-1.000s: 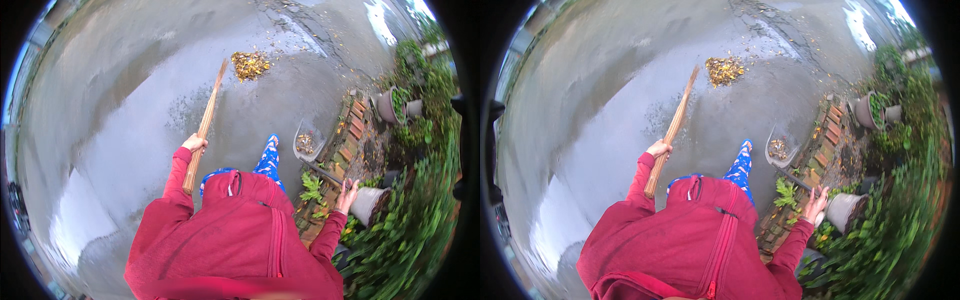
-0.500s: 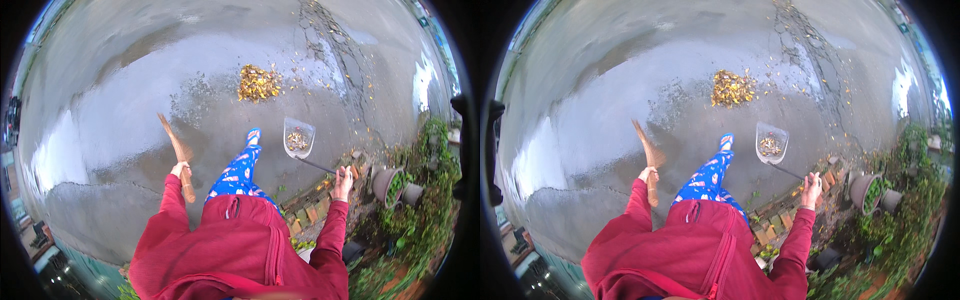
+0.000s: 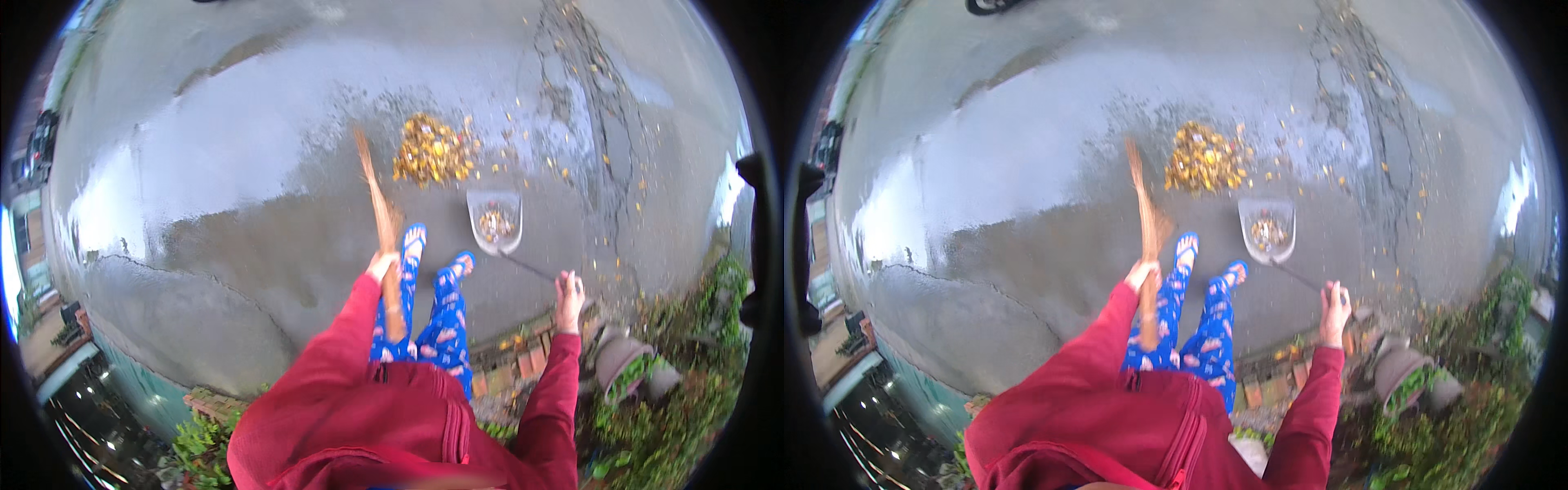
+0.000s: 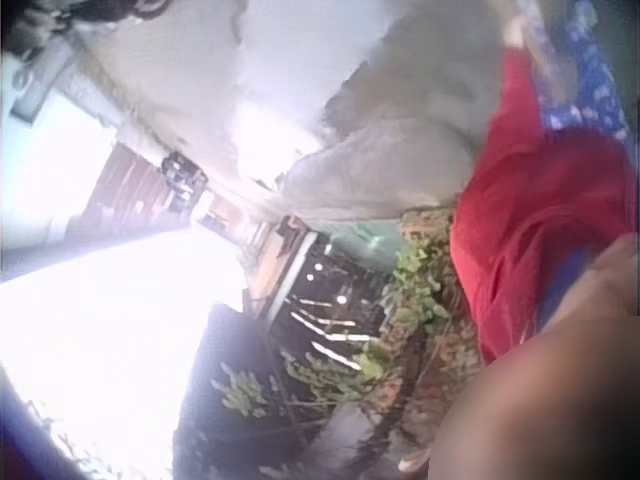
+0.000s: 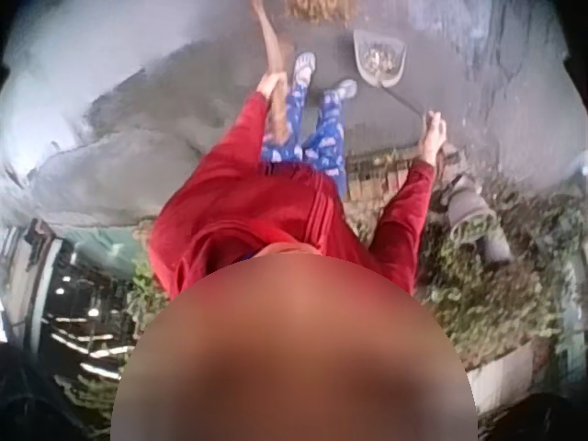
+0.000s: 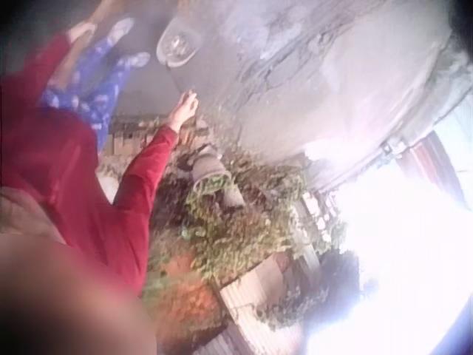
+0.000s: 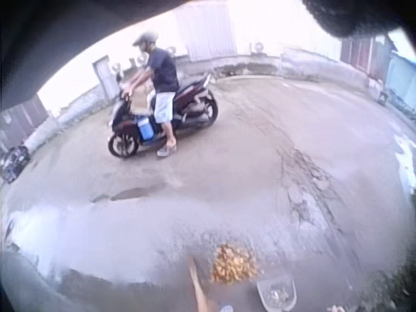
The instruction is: The person sweeps scattered leaves on a wet concrete surface using a traditional broom, gathering them into a pile. They then use a dustpan to collect the leaves and walk toward a nearby building.
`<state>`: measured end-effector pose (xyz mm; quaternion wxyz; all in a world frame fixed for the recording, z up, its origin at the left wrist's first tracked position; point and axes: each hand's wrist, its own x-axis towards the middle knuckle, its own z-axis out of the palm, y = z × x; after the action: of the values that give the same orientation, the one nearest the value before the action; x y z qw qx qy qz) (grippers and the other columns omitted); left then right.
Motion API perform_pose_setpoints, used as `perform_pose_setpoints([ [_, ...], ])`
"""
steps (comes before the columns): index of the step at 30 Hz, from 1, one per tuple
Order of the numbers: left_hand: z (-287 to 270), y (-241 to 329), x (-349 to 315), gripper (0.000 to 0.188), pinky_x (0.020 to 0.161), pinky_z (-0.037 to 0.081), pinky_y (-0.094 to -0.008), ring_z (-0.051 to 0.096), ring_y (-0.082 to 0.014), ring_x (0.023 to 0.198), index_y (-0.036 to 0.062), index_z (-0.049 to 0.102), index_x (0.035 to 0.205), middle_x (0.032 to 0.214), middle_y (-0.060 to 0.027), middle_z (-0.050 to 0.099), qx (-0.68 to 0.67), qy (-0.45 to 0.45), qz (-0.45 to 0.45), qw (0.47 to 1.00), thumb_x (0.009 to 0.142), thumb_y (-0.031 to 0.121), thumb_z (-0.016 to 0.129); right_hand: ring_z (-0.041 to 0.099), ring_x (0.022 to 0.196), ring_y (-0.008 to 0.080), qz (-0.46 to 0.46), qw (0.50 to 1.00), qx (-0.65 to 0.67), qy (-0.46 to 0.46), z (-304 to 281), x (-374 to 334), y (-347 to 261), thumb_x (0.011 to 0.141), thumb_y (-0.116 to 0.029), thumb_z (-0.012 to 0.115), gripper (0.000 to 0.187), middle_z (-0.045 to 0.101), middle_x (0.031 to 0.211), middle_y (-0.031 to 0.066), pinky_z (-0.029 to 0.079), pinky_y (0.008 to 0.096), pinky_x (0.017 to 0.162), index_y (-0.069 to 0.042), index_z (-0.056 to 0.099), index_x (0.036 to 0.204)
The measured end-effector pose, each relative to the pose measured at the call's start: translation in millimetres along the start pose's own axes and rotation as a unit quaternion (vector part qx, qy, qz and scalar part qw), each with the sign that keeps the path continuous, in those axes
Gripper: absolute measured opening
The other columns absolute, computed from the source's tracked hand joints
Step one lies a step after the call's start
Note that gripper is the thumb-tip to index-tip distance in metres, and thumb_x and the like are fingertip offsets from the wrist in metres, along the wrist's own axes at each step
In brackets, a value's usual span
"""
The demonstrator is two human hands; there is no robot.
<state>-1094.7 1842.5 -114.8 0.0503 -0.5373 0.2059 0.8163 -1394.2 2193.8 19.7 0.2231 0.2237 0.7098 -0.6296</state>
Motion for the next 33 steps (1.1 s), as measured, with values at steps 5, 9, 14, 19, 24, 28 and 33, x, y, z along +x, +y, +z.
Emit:
perform_pose_setpoints([
  [5,-21.1,45.0,-65.5,0.034,0.038,0.044,-0.0335,0.050,-0.0194,0.041,0.0010,0.045,0.100,0.055,-0.0078,0.050,0.115,0.068,0.068,0.989,0.068,0.004,0.057,0.052,0.100,0.0162,-0.012,0.992,-0.059,-0.112,0.3,67.4,-17.3,0.090,-0.020,0.056,0.015,0.056,0.098,0.0070,0.045,0.0368,0.092,-0.006,0.053,0.086],
  [9,-18.6,78.8,-55.5,0.053,0.039,0.046,-0.0344,0.051,-0.0185,0.042,0.0017,0.041,0.114,0.057,-0.0072,0.051,0.208,0.252,0.087,0.941,0.064,-0.004,0.058,0.054,0.093,0.0144,-0.020,0.976,-0.122,-0.179,-14.2,122.6,-25.5,0.091,-0.017,0.055,0.015,0.057,0.093,0.0056,0.046,0.0350,0.089,-0.006,0.051,0.081],
  [14,-29.2,126.9,47.3,0.070,0.044,0.049,-0.0334,0.058,-0.0180,0.048,0.0104,0.037,0.126,0.065,-0.0089,0.058,0.321,0.362,0.117,0.868,0.061,0.003,0.063,0.052,0.086,0.0118,-0.044,0.951,-0.183,-0.247,-14.3,171.5,-38.0,0.087,-0.013,0.058,0.015,0.055,0.087,0.0040,0.046,0.0273,0.083,-0.003,0.053,0.078],
  [19,18.9,143.6,145.9,0.081,0.089,0.047,-0.0402,0.056,-0.0351,0.107,0.0044,0.022,0.137,0.113,-0.0245,0.057,0.416,0.378,0.039,0.826,0.068,0.026,0.058,0.043,0.074,0.0074,-0.084,0.923,-0.280,-0.251,3.2,185.7,-53.4,0.087,-0.016,0.058,0.017,0.048,0.076,-0.0037,0.037,0.0235,0.068,-0.006,0.055,0.075],
  [24,102.1,115.8,173.6,0.085,0.092,0.043,-0.0430,0.056,-0.0390,0.103,0.0047,0.017,0.140,0.113,-0.0284,0.055,0.582,0.305,0.061,0.752,0.071,0.028,0.059,0.052,0.082,0.0107,-0.070,0.925,-0.239,-0.288,1.4,189.5,-54.1,0.088,-0.016,0.058,0.018,0.056,0.085,0.0041,0.047,0.0260,0.081,-0.006,0.050,0.076],
  [28,103.3,54.3,157.5,0.071,0.089,0.045,-0.0442,0.058,-0.0384,0.100,0.0017,0.028,0.132,0.105,-0.0258,0.059,0.593,0.272,0.001,0.758,0.073,0.023,0.059,0.054,0.104,0.0163,0.033,0.957,-0.223,-0.183,0.1,204.0,-44.1,0.089,-0.017,0.056,0.039,0.058,0.112,0.0120,0.041,0.0286,0.093,0.006,0.048,0.120],
  [33,104.9,3.9,144.8,0.098,0.089,0.045,-0.0403,0.057,-0.0398,0.101,0.0014,-0.002,0.142,0.106,-0.0315,0.057,0.651,0.151,-0.006,0.744,0.068,0.021,0.060,0.054,0.096,0.0117,-0.086,0.909,-0.273,-0.303,4.8,230.0,-35.9,0.089,-0.015,0.056,0.014,0.058,0.094,0.0046,0.046,0.0300,0.091,-0.002,0.057,0.084],
])
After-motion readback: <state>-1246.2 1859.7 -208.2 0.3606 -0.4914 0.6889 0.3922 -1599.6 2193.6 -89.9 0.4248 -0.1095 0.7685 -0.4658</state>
